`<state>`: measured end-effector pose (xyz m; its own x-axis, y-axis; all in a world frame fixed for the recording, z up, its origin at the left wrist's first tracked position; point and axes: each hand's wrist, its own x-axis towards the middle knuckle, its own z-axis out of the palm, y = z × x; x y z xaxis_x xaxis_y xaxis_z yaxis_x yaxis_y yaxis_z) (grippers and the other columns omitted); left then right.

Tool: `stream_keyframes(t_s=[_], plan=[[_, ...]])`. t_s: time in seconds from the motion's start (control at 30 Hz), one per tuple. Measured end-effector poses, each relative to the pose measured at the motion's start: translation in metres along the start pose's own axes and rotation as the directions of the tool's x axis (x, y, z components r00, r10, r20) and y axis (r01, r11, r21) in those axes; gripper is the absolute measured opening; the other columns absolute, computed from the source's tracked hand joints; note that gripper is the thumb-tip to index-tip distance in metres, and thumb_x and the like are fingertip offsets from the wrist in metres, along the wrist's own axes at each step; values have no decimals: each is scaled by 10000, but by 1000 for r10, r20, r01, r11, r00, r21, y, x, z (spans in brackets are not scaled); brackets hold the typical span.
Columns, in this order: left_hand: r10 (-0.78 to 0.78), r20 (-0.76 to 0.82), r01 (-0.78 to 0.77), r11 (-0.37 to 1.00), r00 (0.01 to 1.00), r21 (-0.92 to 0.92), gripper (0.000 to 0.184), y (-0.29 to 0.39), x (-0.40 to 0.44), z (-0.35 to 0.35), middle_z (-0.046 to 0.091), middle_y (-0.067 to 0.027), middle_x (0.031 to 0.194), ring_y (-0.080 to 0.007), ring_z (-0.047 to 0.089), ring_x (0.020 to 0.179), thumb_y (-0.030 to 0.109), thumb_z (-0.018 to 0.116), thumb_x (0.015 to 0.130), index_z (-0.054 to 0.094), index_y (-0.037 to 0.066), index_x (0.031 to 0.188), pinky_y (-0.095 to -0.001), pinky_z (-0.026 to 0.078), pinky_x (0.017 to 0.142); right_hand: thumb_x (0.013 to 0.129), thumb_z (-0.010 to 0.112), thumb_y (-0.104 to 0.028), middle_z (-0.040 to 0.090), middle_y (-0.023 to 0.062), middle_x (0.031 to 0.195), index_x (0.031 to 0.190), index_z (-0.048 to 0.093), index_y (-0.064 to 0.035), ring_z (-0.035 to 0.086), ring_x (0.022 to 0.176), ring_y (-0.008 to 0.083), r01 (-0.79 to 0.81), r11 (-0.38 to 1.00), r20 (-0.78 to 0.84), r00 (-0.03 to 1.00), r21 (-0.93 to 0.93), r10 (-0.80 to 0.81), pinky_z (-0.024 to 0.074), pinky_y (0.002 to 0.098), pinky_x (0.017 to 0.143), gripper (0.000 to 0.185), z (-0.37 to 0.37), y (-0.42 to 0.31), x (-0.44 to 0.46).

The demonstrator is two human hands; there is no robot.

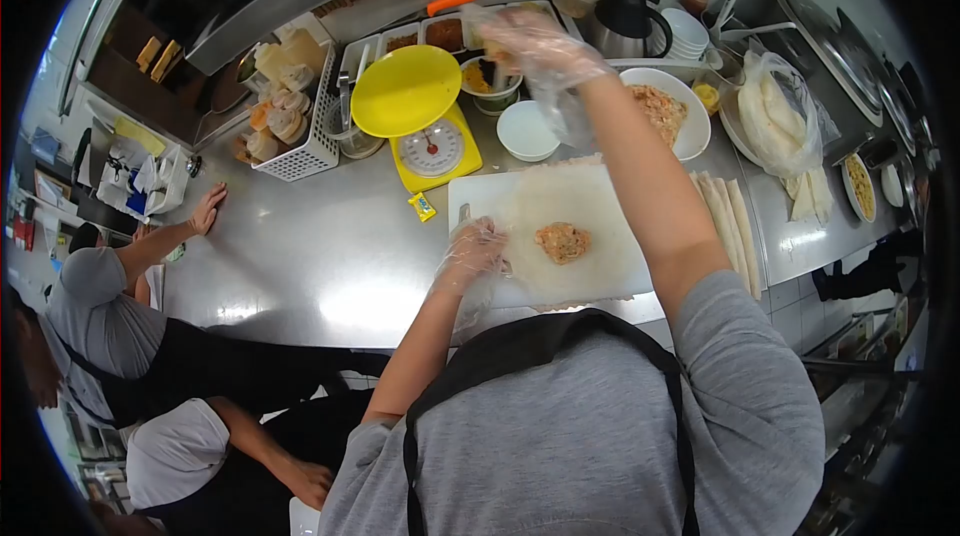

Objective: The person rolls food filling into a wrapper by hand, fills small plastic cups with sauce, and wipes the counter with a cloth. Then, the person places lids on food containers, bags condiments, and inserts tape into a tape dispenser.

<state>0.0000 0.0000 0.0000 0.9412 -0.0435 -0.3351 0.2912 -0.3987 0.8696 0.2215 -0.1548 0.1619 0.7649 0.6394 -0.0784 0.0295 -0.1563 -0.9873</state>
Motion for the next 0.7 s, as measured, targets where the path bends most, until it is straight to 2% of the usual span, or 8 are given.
stream_keyframes(t_s=[0.1,0.17,0.23,0.33,0.53,0.6,0.67,0.7], plan=[[-23,-33,26,997,999,75,265,0,1,4,592,-115,667,-230,595,583,279,635,782,530,42,729,-360,478,566,894,493,-437,608,87,879,1191,537,-99,552,804,190,360,876,32,929,-322,-369,443,313,830,452,34,-11,23],[170,-90,-142,958,981,250,301,-4,2,3,527,-84,606,-185,566,521,253,659,783,478,32,687,-326,451,483,898,438,-498,622,80,803,1042,577,-58,555,738,216,185,970,162,974,-160,-160,451,339,761,483,62,-23,37],[132,-85,-111,969,988,220,298,-1,-1,0,521,-93,606,-189,559,529,250,655,781,479,30,685,-329,447,490,886,399,-566,622,89,800,1006,565,-51,574,749,217,173,940,117,983,-295,-144,447,331,736,554,80,-36,34],[110,-75,-91,970,991,223,295,11,-8,-1,522,-104,610,-196,553,534,251,646,784,479,28,683,-332,442,497,869,370,-616,623,112,942,1104,566,-78,581,869,237,165,863,194,978,-478,-80,437,329,825,619,93,-48,36],[126,-58,-105,956,990,274,284,-2,1,-2,565,-101,643,-177,556,528,255,642,790,490,29,710,-321,440,499,883,353,-588,464,122,1300,1303,468,-161,437,1191,243,261,641,58,946,-722,-319,307,329,1030,610,98,-60,14],[101,-54,-83,962,993,259,268,-4,1,-4,579,-90,655,-168,558,534,243,651,785,501,26,737,-315,442,503,911,384,-506,480,112,1281,1276,494,-148,442,1176,256,436,541,35,801,-719,-598,314,351,1021,523,87,-34,25],[-62,17,64,990,998,-123,291,-3,-4,-10,584,-89,642,-205,601,662,253,692,740,551,30,862,-331,476,606,900,387,-526,454,94,1311,1278,489,-147,411,1212,237,425,592,-15,804,-685,-594,292,347,1041,544,77,-26,-1],[-66,20,68,990,998,-124,291,-6,-5,-14,584,-89,642,-205,601,662,253,692,740,551,30,862,-331,476,606,889,391,-545,427,76,1341,1280,484,-146,379,1247,217,414,639,-67,805,-648,-589,270,343,1061,566,72,-20,-20]])
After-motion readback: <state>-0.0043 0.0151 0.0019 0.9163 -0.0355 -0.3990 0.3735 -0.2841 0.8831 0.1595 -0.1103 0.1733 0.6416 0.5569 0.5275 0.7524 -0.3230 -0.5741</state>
